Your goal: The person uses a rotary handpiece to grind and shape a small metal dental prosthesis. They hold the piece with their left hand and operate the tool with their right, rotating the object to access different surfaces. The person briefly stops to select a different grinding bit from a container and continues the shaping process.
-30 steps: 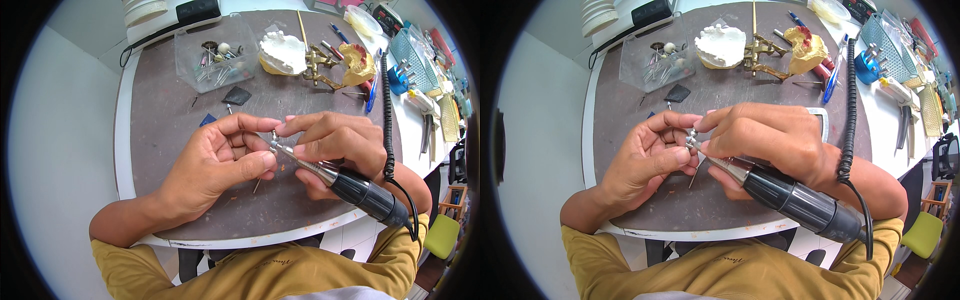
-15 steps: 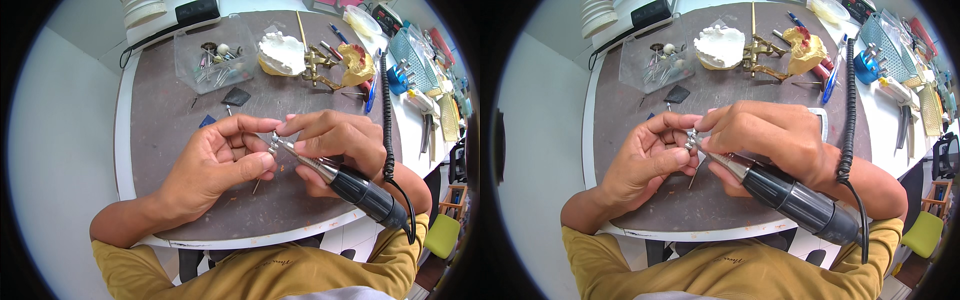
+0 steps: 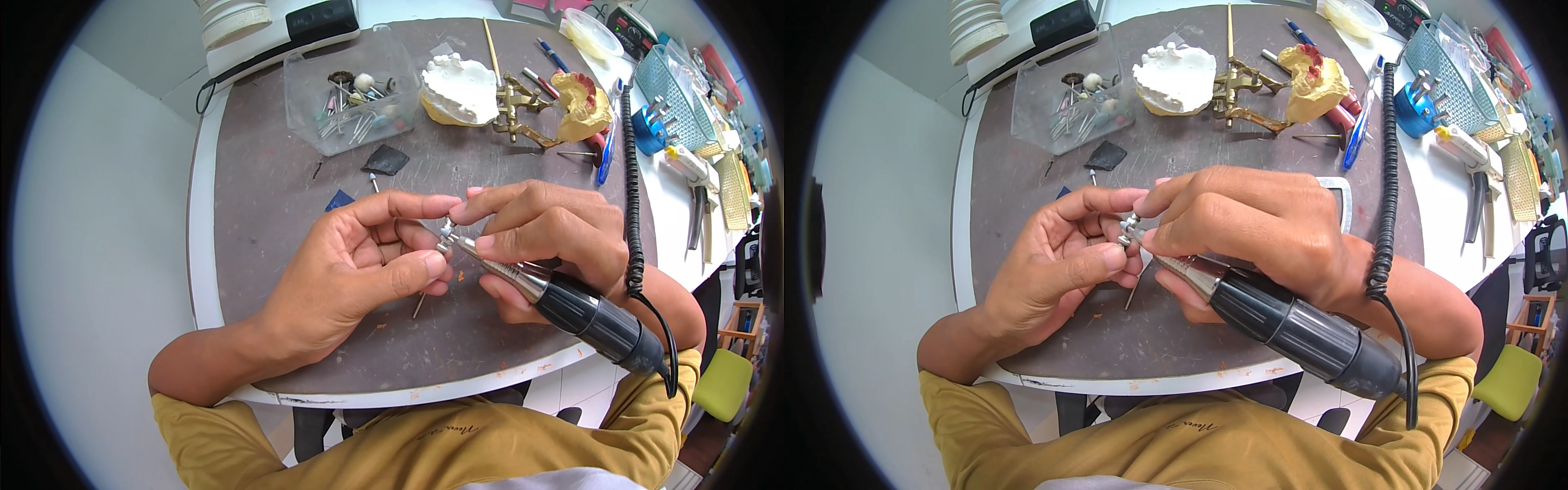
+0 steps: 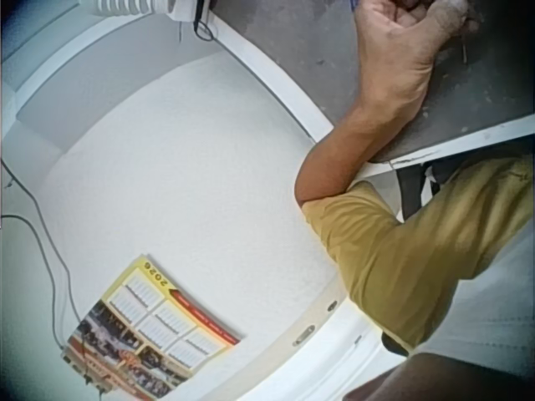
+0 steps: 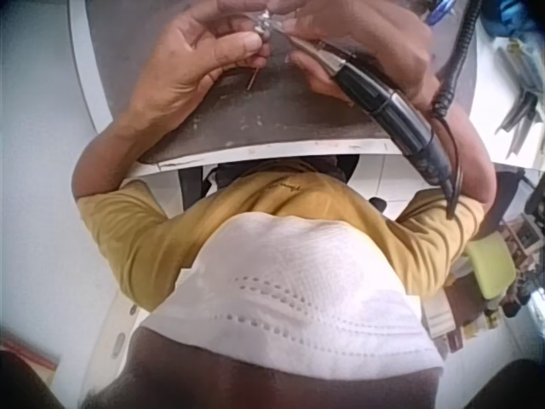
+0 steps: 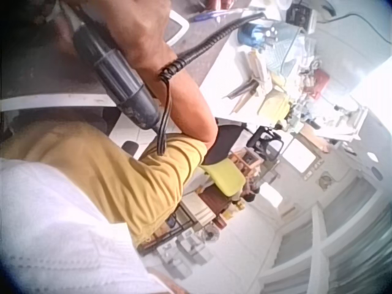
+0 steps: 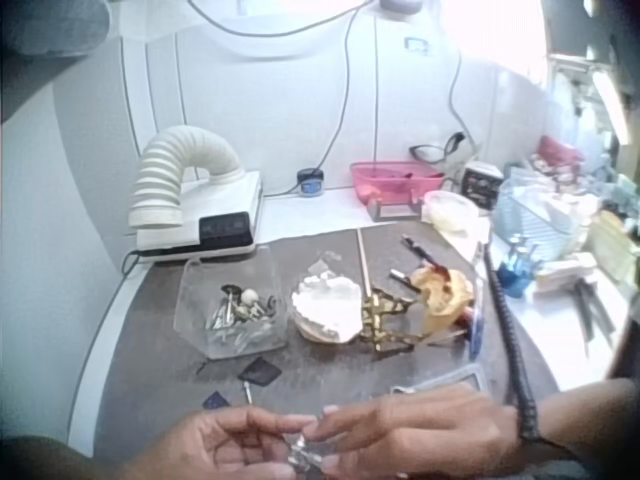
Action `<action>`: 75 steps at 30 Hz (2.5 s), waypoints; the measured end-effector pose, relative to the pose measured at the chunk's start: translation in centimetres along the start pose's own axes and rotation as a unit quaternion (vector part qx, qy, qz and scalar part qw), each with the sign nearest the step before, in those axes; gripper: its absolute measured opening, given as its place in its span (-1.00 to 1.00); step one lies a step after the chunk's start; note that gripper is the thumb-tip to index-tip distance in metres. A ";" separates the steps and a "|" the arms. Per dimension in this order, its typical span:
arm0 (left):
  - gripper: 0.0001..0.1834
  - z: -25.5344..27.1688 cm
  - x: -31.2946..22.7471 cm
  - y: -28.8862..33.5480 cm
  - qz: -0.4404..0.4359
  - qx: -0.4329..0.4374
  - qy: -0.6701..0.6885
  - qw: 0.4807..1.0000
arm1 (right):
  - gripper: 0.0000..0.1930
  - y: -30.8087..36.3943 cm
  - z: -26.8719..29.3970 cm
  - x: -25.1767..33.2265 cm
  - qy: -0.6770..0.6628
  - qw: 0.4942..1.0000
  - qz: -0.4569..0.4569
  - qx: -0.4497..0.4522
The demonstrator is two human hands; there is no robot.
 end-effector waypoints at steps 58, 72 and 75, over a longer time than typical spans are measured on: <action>-0.44 -0.3 0.0 0.0 0.029 -0.009 0.017 0.999 | -0.71 -0.1 0.0 0.2 0.013 1.000 0.017 0.002; -0.43 -0.3 0.1 0.0 0.032 -0.009 0.024 0.999 | -0.73 -0.1 -0.1 0.3 0.009 1.000 0.012 0.005; -0.44 -0.2 0.1 0.0 0.032 -0.011 0.021 0.999 | -0.73 -0.1 0.0 0.1 0.014 1.000 0.013 -0.001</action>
Point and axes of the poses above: each hand's wrist, its own y-axis away from the middle knuckle, its own z-axis out of the back of the hand, x = y × z, the point moved 10 cm from there along -y, towards the middle knuckle, and after that the axes turned 3 degrees about -z, right-handed, at the moved point
